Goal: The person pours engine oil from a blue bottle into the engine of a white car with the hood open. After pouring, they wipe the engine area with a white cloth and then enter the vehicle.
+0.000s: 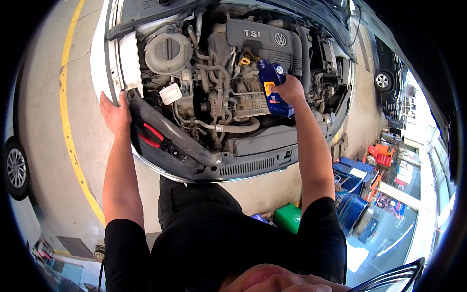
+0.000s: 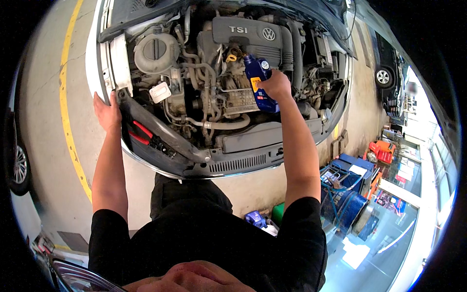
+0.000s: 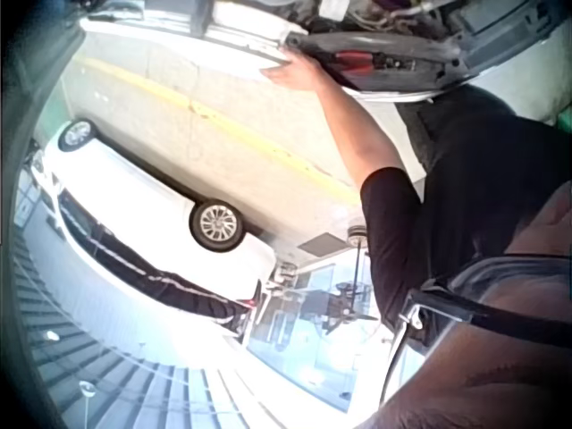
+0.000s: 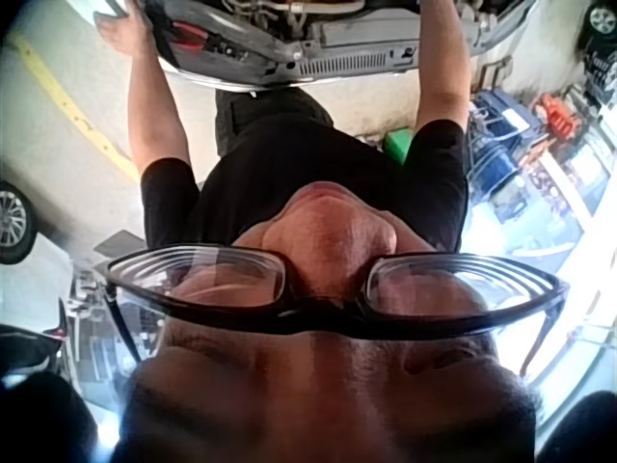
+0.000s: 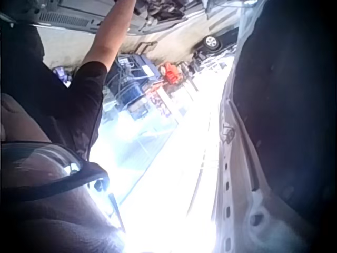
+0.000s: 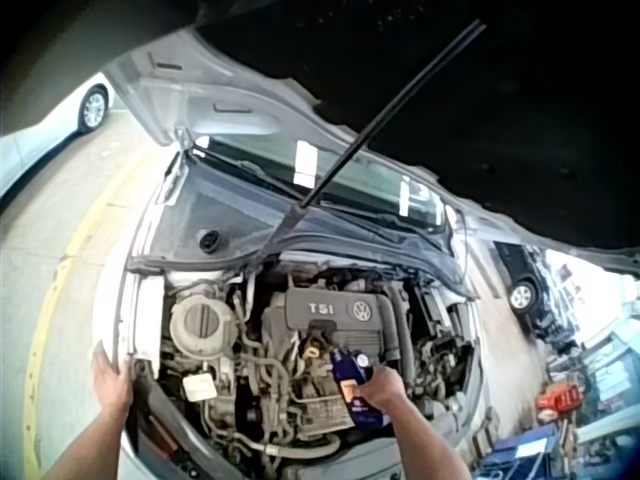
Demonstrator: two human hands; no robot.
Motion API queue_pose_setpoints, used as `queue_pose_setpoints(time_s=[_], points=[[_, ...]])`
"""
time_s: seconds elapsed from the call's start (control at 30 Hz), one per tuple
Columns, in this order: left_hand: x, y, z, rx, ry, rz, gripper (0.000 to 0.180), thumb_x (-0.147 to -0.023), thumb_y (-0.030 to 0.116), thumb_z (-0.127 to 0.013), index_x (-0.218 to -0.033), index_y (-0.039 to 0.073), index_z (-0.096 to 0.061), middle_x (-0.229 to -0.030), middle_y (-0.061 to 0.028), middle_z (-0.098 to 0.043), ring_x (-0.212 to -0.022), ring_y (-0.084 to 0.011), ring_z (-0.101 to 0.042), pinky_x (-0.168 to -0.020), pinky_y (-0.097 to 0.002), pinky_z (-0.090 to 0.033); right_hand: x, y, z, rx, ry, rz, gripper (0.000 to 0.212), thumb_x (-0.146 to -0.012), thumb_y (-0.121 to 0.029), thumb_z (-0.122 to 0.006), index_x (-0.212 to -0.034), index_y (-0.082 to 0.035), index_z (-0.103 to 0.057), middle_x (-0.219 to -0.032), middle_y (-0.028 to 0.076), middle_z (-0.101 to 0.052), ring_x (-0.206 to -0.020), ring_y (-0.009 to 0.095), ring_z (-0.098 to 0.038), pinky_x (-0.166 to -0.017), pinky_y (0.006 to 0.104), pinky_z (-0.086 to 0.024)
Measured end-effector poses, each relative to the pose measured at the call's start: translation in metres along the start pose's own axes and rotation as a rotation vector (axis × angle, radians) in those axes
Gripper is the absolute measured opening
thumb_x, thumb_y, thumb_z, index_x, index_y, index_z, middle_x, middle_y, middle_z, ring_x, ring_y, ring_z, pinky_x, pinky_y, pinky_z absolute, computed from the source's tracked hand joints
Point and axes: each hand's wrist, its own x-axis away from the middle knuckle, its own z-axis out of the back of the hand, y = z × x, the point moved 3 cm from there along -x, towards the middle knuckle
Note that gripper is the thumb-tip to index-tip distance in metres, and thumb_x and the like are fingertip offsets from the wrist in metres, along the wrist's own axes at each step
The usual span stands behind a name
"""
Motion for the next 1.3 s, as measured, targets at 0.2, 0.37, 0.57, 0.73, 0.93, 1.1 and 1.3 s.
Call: queue_pose_setpoints(time_s=[0.2, 0.37, 0.57, 0.73, 0.93, 1.1, 1.3], points=[[0.0, 0.007, 0.004, -0.004, 0.005, 0.008, 0.092, -0.101, 0.065, -0.063, -0.167, 0.006, -0.039, -0.168, -0.0178, -0.046, -0.156, -0.0373, -0.043, -0.126, -0.0495, -0.038, 0.003, -0.007, 0.004, 0.04, 0.031, -0.007, 0.064, -0.074, -0.04, -0.093, -0.126, -0.006, -0.076, -0.113, 0.02, -0.08, -0.11, 0.038, -0.076, -0.098, 0.0463, -0.058], [0.0, 0.003, 0.001, 0.003, 0.017, -0.01, 0.092, -0.101, 0.065, -0.064, -0.167, 0.006, -0.039, -0.168, -0.0176, -0.047, -0.156, -0.0373, -0.043, -0.126, -0.0494, -0.038, 0.0, -0.004, 0.003, 0.052, 0.029, 0.0, 0.064, -0.074, -0.04, -0.093, -0.126, -0.006, -0.076, -0.113, 0.02, -0.08, -0.109, 0.038, -0.076, -0.098, 0.0464, -0.058], [0.001, 0.007, 0.004, 0.004, 0.007, -0.002, 0.092, -0.101, 0.064, -0.064, -0.167, 0.005, -0.039, -0.168, -0.0181, -0.046, -0.156, -0.0373, -0.043, -0.127, -0.0489, -0.038, 0.002, -0.007, 0.004, 0.049, 0.022, -0.001, 0.064, -0.074, -0.04, -0.093, -0.127, -0.006, -0.077, -0.113, 0.02, -0.081, -0.108, 0.038, -0.076, -0.097, 0.0462, -0.058], [0.001, 0.003, 0.003, -0.003, 0.018, -0.009, 0.092, -0.101, 0.064, -0.064, -0.167, 0.005, -0.04, -0.168, -0.0182, -0.046, -0.156, -0.0372, -0.043, -0.127, -0.0484, -0.037, 0.0, -0.008, 0.003, 0.062, 0.026, -0.005, 0.063, -0.074, -0.04, -0.093, -0.124, -0.007, -0.078, -0.112, 0.02, -0.081, -0.108, 0.038, -0.076, -0.097, 0.046, -0.058], [0.001, 0.006, 0.005, -0.008, 0.007, 0.003, 0.092, -0.101, 0.063, -0.064, -0.167, 0.005, -0.039, -0.168, -0.0186, -0.047, -0.156, -0.0377, -0.043, -0.127, -0.0487, -0.038, -0.003, -0.009, 0.003, 0.078, 0.024, -0.013, 0.062, -0.074, -0.042, -0.093, -0.122, -0.005, -0.078, -0.113, 0.02, -0.081, -0.109, 0.037, -0.076, -0.098, 0.0462, -0.058], [0.0, 0.002, 0.002, -0.004, 0.011, 0.003, 0.091, -0.101, 0.062, -0.065, -0.167, 0.004, -0.039, -0.168, -0.0193, -0.047, -0.155, -0.0385, -0.044, -0.127, -0.0493, -0.037, -0.003, -0.014, 0.006, 0.112, -0.016, -0.021, 0.067, -0.077, -0.045, -0.093, -0.125, -0.003, -0.074, -0.119, 0.02, -0.079, -0.115, 0.037, -0.075, -0.101, 0.0471, -0.059], [0.0, 0.001, 0.001, -0.002, 0.016, -0.006, 0.091, -0.101, 0.062, -0.065, -0.167, 0.004, -0.039, -0.168, -0.0195, -0.047, -0.155, -0.0385, -0.043, -0.127, -0.0496, -0.037, -0.003, -0.019, 0.006, 0.102, -0.025, -0.034, 0.067, -0.076, -0.043, -0.094, -0.126, -0.003, -0.074, -0.121, 0.02, -0.079, -0.116, 0.037, -0.074, -0.101, 0.0471, -0.058]])
